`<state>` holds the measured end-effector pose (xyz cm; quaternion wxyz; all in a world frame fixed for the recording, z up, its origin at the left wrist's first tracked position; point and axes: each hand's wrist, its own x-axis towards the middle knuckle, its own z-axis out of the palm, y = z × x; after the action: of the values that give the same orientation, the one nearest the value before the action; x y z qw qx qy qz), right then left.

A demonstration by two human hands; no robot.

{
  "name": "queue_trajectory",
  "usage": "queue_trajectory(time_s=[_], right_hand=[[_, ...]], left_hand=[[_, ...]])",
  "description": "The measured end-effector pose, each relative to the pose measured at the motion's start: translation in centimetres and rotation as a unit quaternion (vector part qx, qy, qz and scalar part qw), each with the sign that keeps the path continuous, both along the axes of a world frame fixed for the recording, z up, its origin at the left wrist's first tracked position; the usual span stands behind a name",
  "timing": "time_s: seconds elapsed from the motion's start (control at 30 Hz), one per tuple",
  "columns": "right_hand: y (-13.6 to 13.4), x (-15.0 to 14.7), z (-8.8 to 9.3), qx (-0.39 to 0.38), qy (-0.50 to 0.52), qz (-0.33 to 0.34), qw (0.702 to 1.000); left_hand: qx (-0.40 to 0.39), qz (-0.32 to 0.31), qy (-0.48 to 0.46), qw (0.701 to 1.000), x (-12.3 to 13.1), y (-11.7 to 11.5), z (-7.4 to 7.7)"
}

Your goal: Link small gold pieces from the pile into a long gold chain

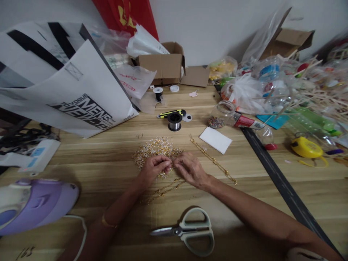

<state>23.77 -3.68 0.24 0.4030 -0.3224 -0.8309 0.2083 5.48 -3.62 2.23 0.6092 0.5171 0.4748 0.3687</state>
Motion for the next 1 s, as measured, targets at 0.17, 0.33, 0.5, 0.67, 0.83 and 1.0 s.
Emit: queue_trajectory(time_s=[0.17, 0.33, 0.5, 0.67, 0.83, 1.0], right_hand=[[-0.01, 0.09, -0.14, -0.006, 0.002, 0.005, 1.0], [0.02, 0.06, -0.12, -0.005, 0.009, 0.004, 1.0], [0.0, 0.0, -0.13, -0.004, 0.004, -0.002, 1.0], [0.0, -0.02, -0.14, 0.001, 0.008, -0.001, 1.0], [0.02, 0.02, -0.04, 0.004, 0.009, -0.001, 1.0], [0.01, 0.07, -0.16, 0.001, 0.004, -0.004, 1.0]], left_hand=[[-0.001, 0.0, 0.003, 1.0, 0.0, -0.04, -0.01], [0.002, -0.005, -0.001, 1.0, -0.03, 0.06, -0.2], [0.001, -0.006, -0.003, 1.0, -0.09, 0.07, -0.21], [-0.003, -0.007, -0.002, 1.0, -0.06, 0.03, -0.07], [-0.002, -0.007, -0.006, 1.0, -0.07, 0.05, -0.17], [0.003, -0.013, -0.001, 1.0, -0.09, 0.01, -0.05]])
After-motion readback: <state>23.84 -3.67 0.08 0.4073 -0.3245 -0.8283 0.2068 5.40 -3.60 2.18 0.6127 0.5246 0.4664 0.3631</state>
